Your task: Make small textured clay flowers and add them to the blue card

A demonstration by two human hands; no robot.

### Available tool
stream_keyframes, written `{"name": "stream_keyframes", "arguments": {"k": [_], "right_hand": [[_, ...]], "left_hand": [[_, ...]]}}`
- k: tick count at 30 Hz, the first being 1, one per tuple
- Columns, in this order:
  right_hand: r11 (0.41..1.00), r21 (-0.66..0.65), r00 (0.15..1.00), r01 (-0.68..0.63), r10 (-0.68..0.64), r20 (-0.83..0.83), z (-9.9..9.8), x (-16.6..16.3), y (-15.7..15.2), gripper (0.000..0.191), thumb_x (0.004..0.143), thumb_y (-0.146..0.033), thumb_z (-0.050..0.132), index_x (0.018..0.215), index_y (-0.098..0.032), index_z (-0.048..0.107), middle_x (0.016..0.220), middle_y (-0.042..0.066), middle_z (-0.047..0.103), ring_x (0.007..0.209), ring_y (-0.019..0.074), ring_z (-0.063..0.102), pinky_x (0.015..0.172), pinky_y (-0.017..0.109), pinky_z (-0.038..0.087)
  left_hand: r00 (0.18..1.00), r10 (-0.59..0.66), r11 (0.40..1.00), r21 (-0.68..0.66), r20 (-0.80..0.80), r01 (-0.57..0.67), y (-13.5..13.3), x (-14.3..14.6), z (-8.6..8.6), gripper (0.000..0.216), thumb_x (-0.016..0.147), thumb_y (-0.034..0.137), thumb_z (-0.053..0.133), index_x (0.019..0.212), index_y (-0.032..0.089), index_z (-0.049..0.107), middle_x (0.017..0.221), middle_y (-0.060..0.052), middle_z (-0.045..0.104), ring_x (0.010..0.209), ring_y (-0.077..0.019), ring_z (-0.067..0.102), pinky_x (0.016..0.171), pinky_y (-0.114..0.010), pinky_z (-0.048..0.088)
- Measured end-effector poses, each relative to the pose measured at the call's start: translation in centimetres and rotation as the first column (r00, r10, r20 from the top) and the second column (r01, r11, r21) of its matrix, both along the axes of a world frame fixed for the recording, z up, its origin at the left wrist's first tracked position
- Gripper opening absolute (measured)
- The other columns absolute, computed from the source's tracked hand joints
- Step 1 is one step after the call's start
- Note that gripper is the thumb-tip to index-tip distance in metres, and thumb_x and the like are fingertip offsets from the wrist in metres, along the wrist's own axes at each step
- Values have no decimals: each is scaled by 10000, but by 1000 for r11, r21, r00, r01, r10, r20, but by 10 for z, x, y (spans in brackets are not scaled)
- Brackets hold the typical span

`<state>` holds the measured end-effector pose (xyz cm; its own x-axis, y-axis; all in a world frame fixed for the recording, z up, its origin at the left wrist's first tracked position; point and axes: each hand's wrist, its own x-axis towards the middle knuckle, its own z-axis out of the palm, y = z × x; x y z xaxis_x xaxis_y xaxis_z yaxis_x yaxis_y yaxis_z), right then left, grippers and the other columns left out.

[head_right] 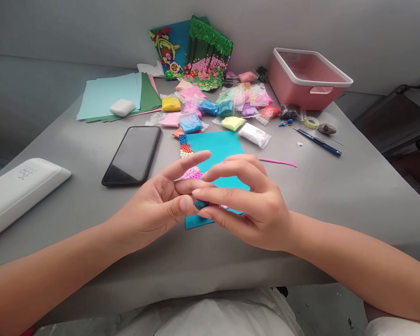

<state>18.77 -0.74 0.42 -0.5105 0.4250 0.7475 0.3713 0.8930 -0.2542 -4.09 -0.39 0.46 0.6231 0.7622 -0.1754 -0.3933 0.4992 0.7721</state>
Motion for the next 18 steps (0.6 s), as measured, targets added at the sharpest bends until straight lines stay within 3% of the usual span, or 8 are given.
{"name": "stream_keyframes", "arguments": {"k": [2,5,11,18], "right_hand": [[1000,0,1000,-2,2,-9,1,0,0,224,1058,-183,651,1254,-241,744,1177,103,747,1083,230,705,969,461,628],[1000,4,1000,-26,26,3,2,1,1,247,1078,-161,602,1278,-212,738,1190,114,744,1100,222,710,964,457,623],[999,26,999,-32,32,-8,3,2,2,158,1070,-329,712,1188,-226,729,1135,97,763,1039,211,715,945,446,633],[995,3,995,-97,97,-36,3,3,2,154,1057,-162,699,1204,-172,746,1133,103,747,1058,181,708,960,409,611]], "left_hand": [[1000,-8,1000,25,-3,8,0,-1,-1,692,863,300,967,1478,325,651,1009,31,875,929,-141,816,927,-299,641],[1000,-7,999,38,6,7,0,-1,-2,602,848,224,972,1382,341,722,991,48,874,949,-123,809,918,-267,639],[996,-42,999,38,78,39,1,1,-1,606,779,32,967,1262,332,758,962,73,872,900,-101,823,744,-165,620],[997,-49,996,73,63,44,1,0,-2,508,868,162,942,1301,351,755,1037,46,887,941,-108,814,864,-223,637]]}}
